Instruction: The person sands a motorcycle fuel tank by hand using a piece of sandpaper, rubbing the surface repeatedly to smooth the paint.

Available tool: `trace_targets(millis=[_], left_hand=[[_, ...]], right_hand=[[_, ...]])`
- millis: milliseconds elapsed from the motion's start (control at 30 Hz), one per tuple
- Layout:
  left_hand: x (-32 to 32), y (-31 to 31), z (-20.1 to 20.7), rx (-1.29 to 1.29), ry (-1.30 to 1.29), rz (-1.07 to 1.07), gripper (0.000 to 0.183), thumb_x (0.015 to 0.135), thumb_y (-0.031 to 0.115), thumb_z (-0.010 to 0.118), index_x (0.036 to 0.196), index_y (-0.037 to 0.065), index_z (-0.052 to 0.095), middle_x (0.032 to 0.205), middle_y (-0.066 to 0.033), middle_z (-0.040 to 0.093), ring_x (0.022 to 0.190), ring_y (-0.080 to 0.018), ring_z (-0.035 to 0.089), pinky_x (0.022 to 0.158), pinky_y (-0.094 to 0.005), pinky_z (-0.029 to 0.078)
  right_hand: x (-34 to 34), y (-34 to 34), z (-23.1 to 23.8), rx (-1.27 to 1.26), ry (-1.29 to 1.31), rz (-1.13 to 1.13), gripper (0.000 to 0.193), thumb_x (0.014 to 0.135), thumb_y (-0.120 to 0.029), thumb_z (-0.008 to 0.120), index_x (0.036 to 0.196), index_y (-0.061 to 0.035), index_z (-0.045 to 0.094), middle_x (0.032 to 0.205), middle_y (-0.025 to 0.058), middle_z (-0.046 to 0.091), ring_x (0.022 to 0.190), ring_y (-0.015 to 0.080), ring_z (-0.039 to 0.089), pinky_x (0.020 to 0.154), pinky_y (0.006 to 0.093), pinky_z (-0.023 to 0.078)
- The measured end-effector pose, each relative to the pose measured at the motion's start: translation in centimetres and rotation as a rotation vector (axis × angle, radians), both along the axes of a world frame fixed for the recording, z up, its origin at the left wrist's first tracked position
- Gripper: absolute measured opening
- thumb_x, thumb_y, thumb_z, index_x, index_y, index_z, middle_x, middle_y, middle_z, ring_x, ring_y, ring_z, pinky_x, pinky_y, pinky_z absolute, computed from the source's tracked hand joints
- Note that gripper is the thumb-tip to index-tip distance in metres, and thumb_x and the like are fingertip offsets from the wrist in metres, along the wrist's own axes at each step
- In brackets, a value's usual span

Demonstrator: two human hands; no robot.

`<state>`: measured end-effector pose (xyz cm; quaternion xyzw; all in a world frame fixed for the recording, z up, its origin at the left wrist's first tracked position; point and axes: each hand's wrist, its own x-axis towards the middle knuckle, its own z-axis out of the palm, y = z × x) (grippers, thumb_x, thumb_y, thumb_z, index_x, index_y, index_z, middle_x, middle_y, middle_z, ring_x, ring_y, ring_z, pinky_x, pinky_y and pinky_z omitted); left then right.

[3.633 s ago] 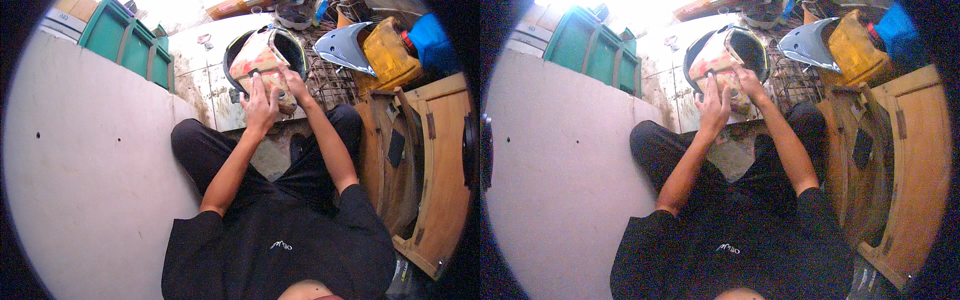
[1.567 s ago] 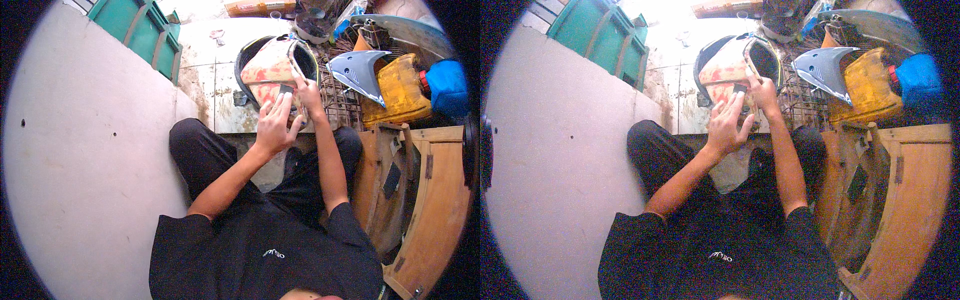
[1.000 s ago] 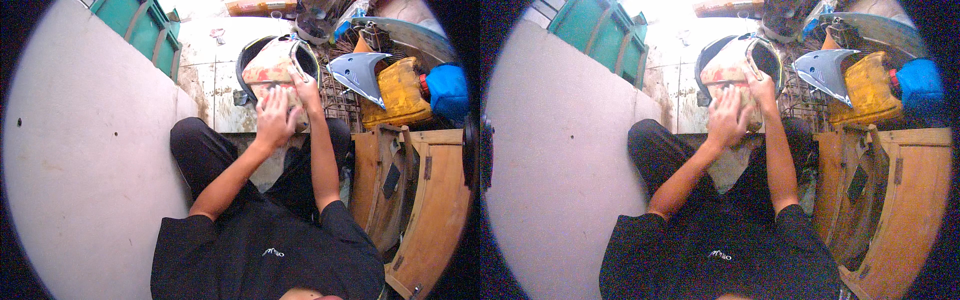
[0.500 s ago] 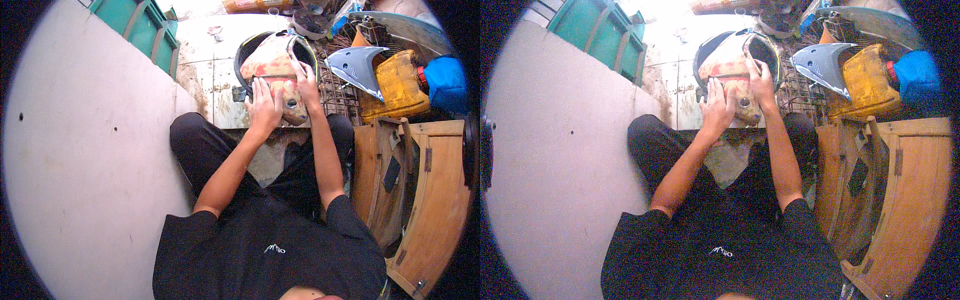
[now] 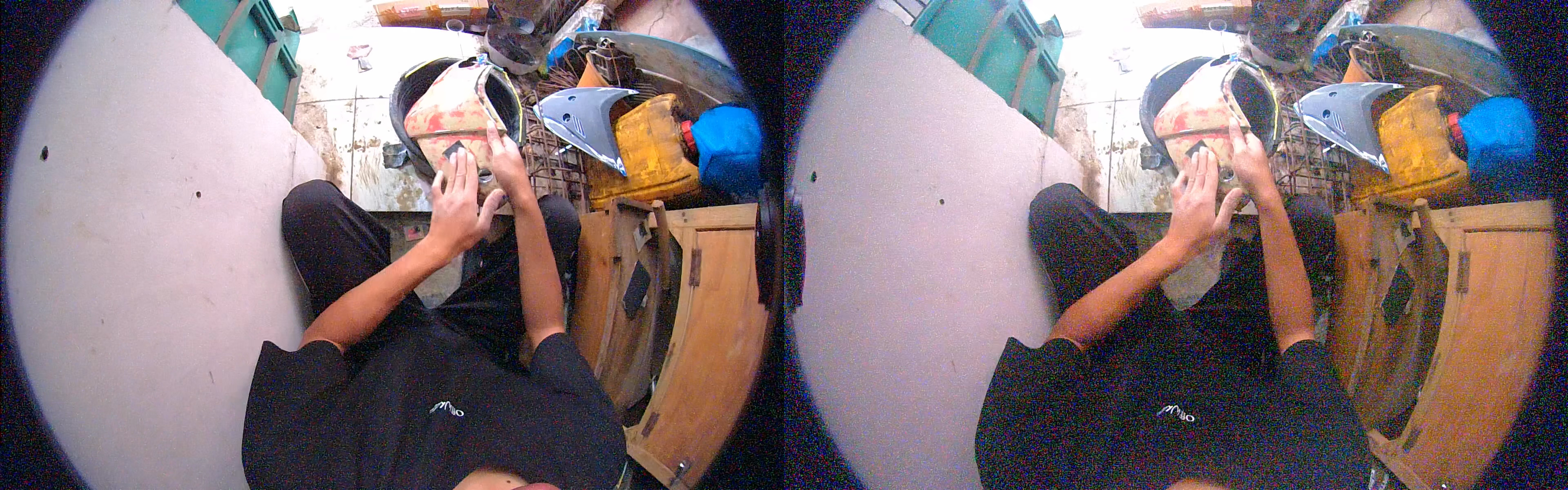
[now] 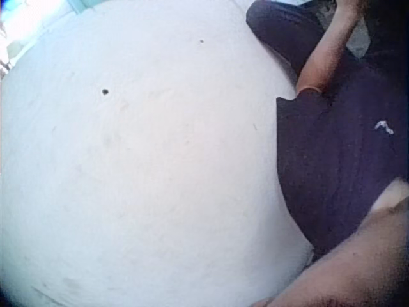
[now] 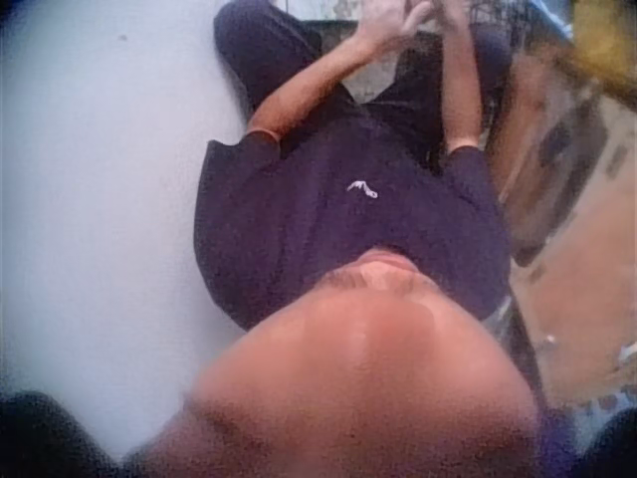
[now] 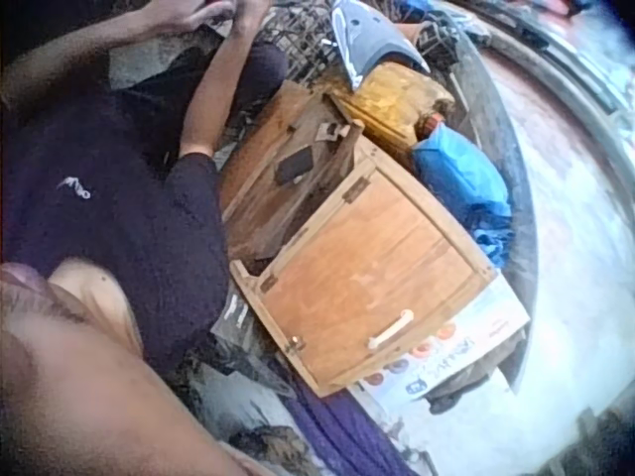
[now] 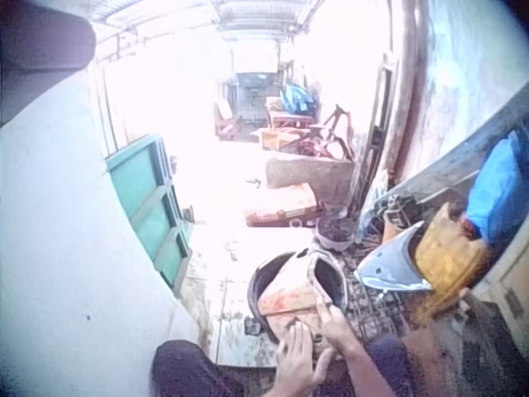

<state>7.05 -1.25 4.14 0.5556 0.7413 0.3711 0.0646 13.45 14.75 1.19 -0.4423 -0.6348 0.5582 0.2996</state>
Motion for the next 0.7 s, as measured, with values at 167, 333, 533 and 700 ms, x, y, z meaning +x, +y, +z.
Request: trace_targets(millis=[167,333,533,700], left_hand=[[-4.2,2.4,-2.6,-0.075,-0.367,0.348,0.073,0.095,0.046,0.041,0.139,-0.011,0.031,0.145,-0.0308,0.033,0.137,-0.0389,0.032,0.107,-0.0551,0.025],[-2.6,1.2,-1.7,-0.042,-0.025,0.04,0.071,0.096,0.046,0.04,0.138,-0.011,0.035,0.143,-0.0307,0.035,0.134,-0.0389,0.036,0.106,-0.0534,0.028],[-5.2,3.3,-2.3,-0.125,-0.353,0.267,0.076,0.096,0.05,0.036,0.139,-0.013,0.031,0.145,-0.0305,0.032,0.137,-0.0381,0.033,0.108,-0.0507,0.029],[-3.8,1.2,-1.6,-0.089,-0.149,0.074,0.076,0.095,0.05,0.037,0.14,-0.011,0.031,0.147,-0.0286,0.031,0.138,-0.0367,0.031,0.108,-0.0502,0.029]], right_hand=[[-1.6,-2.4,3.2,-0.088,-0.089,0.038,0.049,0.1,-0.041,0.044,0.101,0.0045,0.064,0.079,0.0062,0.064,0.07,0.015,0.054,0.069,0.03,0.045],[-0.2,-0.9,0.9,0.009,0.033,0.013,0.048,0.101,-0.04,0.044,0.102,0.0036,0.064,0.081,0.0056,0.064,0.073,0.0141,0.055,0.07,0.0298,0.045],[-0.6,-1.2,0.9,-0.095,0.129,0.045,0.042,0.101,-0.037,0.045,0.11,0.0007,0.062,0.088,0.0024,0.063,0.075,0.0079,0.053,0.069,0.0249,0.045],[-0.3,-1.9,1.1,-0.175,0.237,-0.01,0.04,0.101,-0.035,0.046,0.111,0.0005,0.062,0.096,0.0026,0.065,0.082,0.0097,0.057,0.075,0.0251,0.047]])
